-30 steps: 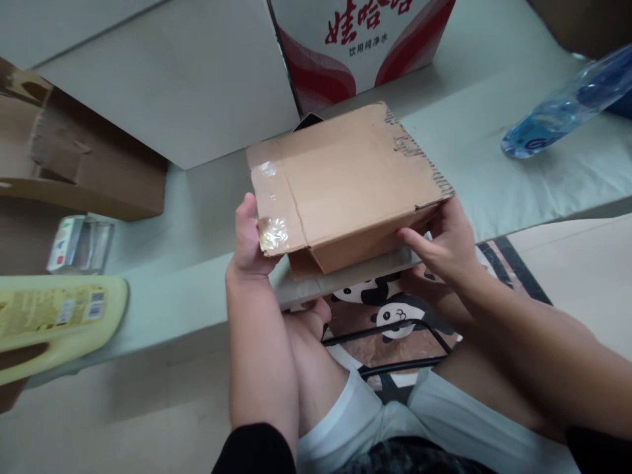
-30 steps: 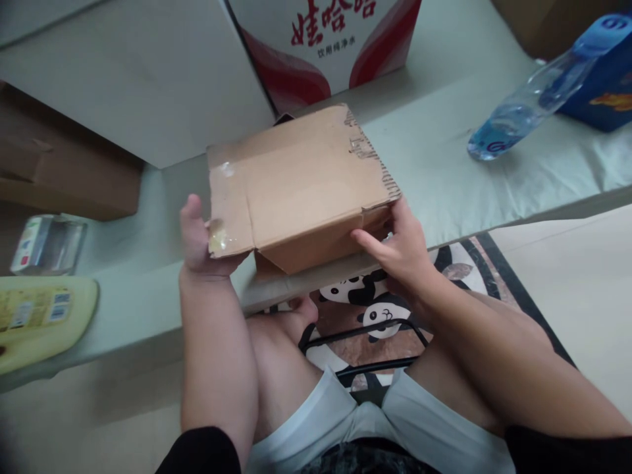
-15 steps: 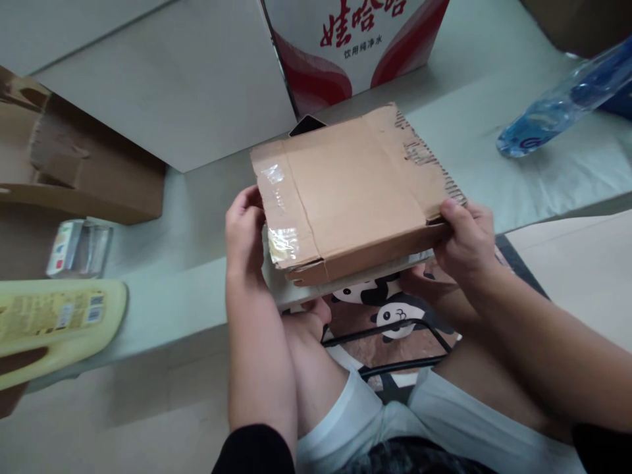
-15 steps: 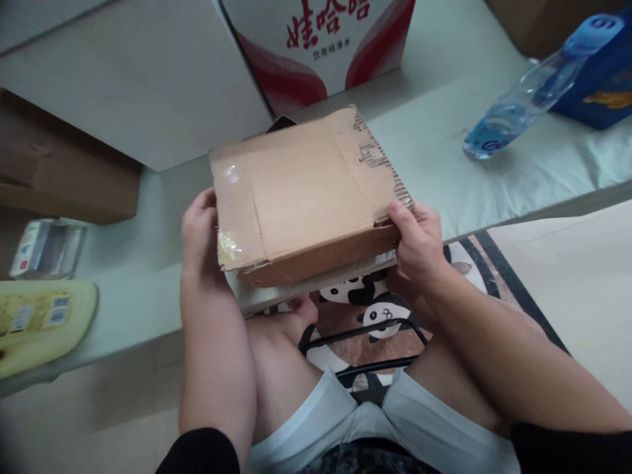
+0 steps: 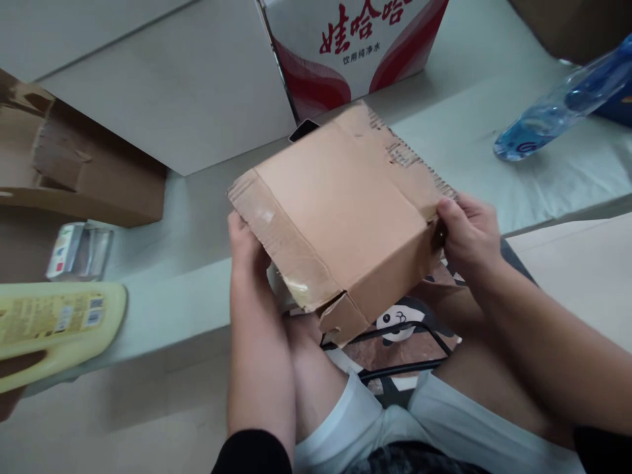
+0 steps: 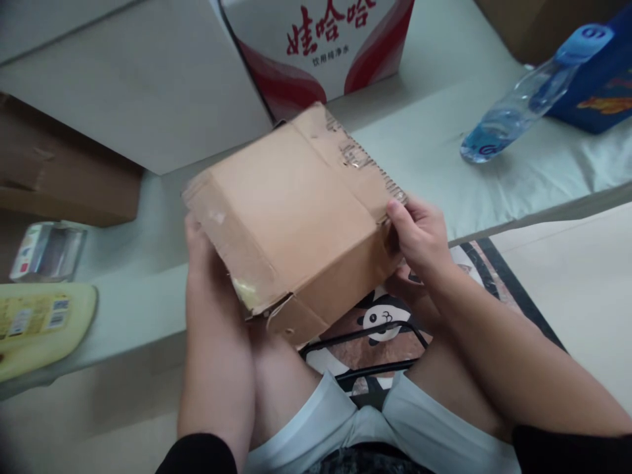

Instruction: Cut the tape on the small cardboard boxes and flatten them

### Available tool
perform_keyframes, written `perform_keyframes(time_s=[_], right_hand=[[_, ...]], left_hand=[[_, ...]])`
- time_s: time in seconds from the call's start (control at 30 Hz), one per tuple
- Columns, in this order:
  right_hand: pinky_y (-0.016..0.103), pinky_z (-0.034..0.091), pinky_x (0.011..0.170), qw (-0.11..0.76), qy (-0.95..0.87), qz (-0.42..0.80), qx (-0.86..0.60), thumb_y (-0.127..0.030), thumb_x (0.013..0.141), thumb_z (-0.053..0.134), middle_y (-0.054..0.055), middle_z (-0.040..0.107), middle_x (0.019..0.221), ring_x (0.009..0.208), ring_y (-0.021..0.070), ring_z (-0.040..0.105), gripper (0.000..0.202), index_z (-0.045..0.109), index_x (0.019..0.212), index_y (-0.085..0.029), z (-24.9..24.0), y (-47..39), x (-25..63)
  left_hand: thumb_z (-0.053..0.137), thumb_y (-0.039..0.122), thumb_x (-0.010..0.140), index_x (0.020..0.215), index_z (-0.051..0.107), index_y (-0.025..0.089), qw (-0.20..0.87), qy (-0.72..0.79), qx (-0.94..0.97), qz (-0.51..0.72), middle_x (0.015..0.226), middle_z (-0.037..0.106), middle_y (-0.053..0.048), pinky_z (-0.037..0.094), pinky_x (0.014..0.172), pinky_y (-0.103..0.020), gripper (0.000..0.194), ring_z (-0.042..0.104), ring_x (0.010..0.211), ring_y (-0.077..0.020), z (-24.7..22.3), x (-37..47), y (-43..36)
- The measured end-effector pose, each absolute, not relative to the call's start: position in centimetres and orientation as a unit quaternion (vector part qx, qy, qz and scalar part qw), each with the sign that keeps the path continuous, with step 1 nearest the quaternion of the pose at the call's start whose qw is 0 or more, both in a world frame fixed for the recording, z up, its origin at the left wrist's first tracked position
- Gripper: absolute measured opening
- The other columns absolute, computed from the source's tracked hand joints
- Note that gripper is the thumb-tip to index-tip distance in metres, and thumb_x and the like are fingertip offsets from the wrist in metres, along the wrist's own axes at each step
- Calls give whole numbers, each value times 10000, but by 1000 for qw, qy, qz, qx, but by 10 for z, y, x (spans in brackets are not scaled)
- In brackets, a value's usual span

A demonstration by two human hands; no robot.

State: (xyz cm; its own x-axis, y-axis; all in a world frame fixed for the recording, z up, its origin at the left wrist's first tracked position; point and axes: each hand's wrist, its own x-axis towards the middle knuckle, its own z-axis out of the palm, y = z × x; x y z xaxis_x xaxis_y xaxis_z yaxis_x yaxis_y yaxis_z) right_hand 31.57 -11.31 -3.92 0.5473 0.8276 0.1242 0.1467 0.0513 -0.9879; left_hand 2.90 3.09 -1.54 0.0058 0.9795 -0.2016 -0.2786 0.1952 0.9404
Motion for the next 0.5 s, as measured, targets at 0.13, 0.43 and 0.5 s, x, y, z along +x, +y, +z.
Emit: perform_keyframes(time_s=[0.13,0.43,0.5], right_hand=[[384,546,859,605,-391,202,-663,-448,809,708,58,686,1088,1022,217,647,298,662,1042,-270,-45,-103,324],[197,323,332,607,-241,523,-548,-491,566,841,-63,462,482,374,70,391,432,527,654,-209,-37,-104,307],[180,261,295,612,-236,518,-549,-466,562,850,-80,387,408,316,48,310,470,463,573,-201,-32,-106,302]], left_hand=[[629,438,755,774,634,254,617,401,365,570,718,696,-36,534,875,-389,185,655,1003,-269,-1,34,23],[545,513,828,978,681,245,633,360,335,598,959,751,-68,529,967,-372,336,630,1188,-263,4,29,28],[459,631,852,978,682,230,640,345,324,605,1023,745,-85,554,917,-367,476,635,1197,-267,8,26,26]])
